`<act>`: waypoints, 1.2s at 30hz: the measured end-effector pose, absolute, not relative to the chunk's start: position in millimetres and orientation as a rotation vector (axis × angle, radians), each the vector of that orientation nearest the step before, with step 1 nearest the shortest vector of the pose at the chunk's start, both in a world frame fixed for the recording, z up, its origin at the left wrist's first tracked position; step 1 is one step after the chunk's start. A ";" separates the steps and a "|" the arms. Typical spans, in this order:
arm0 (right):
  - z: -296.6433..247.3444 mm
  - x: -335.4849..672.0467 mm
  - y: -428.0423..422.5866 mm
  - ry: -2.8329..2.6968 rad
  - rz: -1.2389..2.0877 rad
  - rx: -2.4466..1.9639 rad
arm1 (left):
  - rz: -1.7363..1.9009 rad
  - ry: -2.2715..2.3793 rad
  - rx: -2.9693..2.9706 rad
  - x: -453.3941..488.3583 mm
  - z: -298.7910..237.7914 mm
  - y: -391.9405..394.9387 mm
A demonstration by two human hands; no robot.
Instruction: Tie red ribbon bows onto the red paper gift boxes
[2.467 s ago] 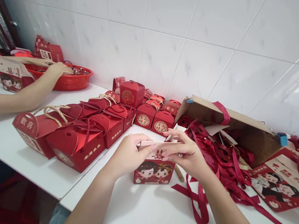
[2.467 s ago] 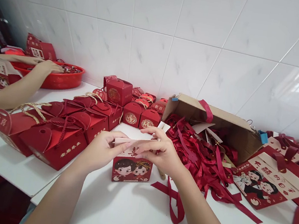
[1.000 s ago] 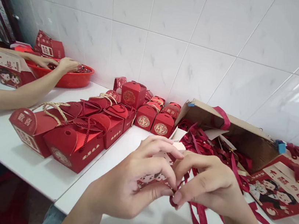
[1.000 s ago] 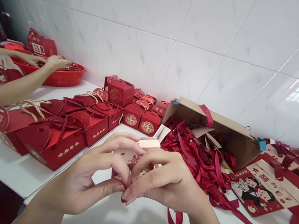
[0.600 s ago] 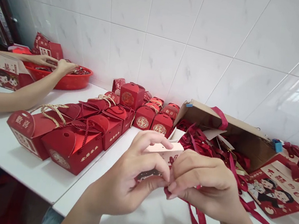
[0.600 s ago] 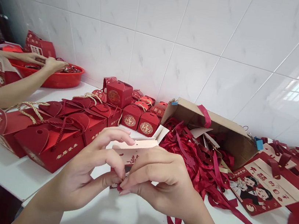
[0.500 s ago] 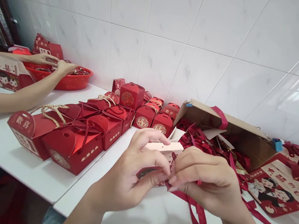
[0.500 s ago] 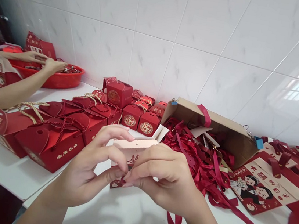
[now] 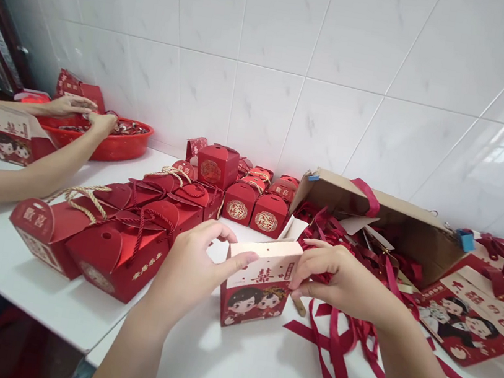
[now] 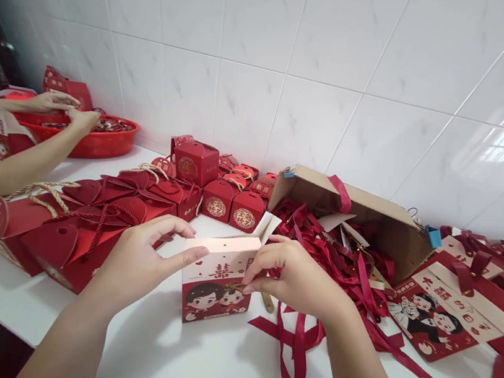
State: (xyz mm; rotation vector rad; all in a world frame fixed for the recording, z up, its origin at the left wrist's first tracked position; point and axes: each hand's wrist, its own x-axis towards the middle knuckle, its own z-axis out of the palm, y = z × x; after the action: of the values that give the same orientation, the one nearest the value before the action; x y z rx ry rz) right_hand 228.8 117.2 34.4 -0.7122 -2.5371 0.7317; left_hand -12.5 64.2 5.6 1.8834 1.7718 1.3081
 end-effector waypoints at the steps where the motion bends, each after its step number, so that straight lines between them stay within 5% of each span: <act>1: 32.3 226.5 117.9 -2.528 0.729 -0.712 | 1.312 1.760 1.881 -11.9 6.4 64.0; 15: 16.1 216.5 123.7 -2.377 0.705 -0.580 | 1.448 1.316 1.492 -6.1 -5.4 81.2; 24: 10.5 215.9 127.9 -2.362 0.615 -0.632 | 1.410 1.383 1.746 -9.4 -4.5 81.7; 36: -5.5 192.6 124.5 -2.174 0.126 -0.660 | 1.201 1.355 1.965 -3.2 -0.6 77.2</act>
State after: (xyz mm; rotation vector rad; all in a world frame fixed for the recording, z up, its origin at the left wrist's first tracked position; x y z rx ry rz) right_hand 192.6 124.5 -5.5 -0.6596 -2.1743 0.1264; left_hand -3.2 77.2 -0.6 1.9651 1.3547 1.2010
